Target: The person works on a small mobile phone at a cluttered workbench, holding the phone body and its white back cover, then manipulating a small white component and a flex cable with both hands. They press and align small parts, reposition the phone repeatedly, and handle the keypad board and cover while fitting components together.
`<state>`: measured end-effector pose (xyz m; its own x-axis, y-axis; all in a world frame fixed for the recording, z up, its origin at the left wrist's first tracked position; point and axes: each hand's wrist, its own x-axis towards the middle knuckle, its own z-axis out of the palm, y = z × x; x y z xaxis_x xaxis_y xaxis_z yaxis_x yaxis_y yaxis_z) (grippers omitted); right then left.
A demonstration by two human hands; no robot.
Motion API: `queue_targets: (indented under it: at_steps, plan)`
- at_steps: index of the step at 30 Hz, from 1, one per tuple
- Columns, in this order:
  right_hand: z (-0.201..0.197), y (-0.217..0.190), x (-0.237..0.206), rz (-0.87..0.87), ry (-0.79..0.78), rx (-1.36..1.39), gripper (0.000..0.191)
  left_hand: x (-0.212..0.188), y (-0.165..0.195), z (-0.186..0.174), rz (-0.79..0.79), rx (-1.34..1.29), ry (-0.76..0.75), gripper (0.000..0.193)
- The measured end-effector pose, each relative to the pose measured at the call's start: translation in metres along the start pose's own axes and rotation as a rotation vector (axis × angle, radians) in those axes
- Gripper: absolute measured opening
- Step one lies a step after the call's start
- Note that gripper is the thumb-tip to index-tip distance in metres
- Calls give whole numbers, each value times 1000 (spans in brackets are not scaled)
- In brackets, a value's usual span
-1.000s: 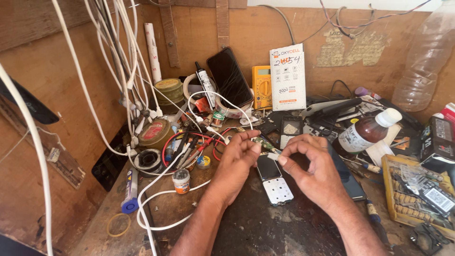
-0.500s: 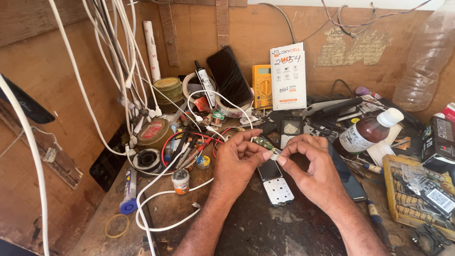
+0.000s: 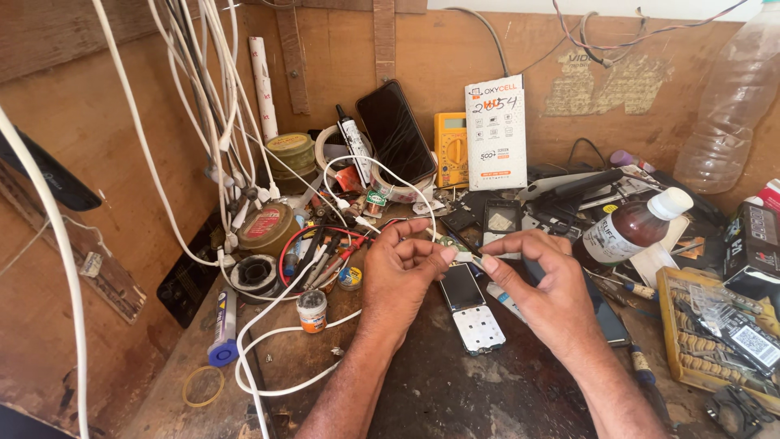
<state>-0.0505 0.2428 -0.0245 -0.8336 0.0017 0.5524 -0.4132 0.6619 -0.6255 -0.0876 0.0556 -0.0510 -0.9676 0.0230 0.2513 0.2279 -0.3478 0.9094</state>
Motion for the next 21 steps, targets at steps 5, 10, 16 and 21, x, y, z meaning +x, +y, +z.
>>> queue_targets:
  at_steps: [5, 10, 16, 21]
  plan:
    - [0, -4, 1, -40, 1, -27, 22, -1, -2, 1, 14, 19, -32, 54]
    - [-1, -5, 1, -49, -8, -25, 21, -3, 1, 3, 1, 30, -62, 54]
    - [3, -2, 2, -82, 2, -11, 16, -5, 3, 3, -20, 55, -81, 54]
    - [4, 0, 2, -71, 12, -19, 15, -3, -3, 5, 33, 79, -79, 56]
